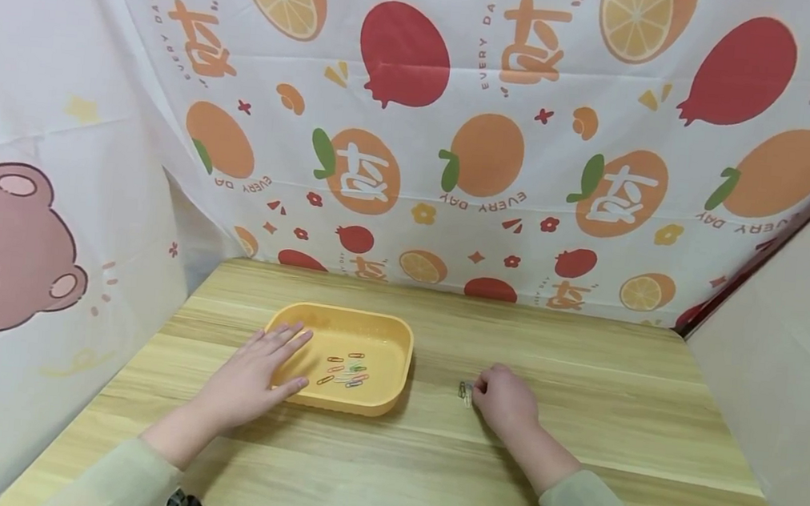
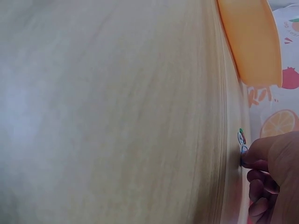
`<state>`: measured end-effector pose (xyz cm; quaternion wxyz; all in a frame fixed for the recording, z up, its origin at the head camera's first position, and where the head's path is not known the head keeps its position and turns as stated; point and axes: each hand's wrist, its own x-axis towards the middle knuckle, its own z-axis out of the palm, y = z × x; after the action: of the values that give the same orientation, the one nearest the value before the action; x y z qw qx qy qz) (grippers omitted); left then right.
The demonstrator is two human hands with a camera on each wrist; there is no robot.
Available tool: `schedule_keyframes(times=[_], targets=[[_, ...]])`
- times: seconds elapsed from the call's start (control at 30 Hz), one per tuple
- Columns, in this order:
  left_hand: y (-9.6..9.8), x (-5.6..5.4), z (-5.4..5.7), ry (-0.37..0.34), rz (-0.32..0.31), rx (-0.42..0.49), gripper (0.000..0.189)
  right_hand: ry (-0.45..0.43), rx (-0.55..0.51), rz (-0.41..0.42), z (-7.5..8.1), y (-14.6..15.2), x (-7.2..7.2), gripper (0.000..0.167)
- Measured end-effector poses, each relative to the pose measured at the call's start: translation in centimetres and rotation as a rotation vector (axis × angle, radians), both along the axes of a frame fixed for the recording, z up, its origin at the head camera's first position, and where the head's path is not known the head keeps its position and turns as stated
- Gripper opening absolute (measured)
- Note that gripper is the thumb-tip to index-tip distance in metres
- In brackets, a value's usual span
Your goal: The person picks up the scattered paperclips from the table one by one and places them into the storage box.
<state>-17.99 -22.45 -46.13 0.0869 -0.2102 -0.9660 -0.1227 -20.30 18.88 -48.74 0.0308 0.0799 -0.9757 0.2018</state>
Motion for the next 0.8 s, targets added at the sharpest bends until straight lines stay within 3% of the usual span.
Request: schedule_keyframes(times=[0.33,0.8], targets=[[0.02,0.01,0.15,0.0,0.003,-0.001,0.076,0.015,0.034,0.047,0.49,-0.26,0.07,0.013],[0.0,-0.25,-0.01,-0.004,0.002,-0.026,0.08,-0.05,-0.036,0.026,0.07,0.45,-0.23,0.006]])
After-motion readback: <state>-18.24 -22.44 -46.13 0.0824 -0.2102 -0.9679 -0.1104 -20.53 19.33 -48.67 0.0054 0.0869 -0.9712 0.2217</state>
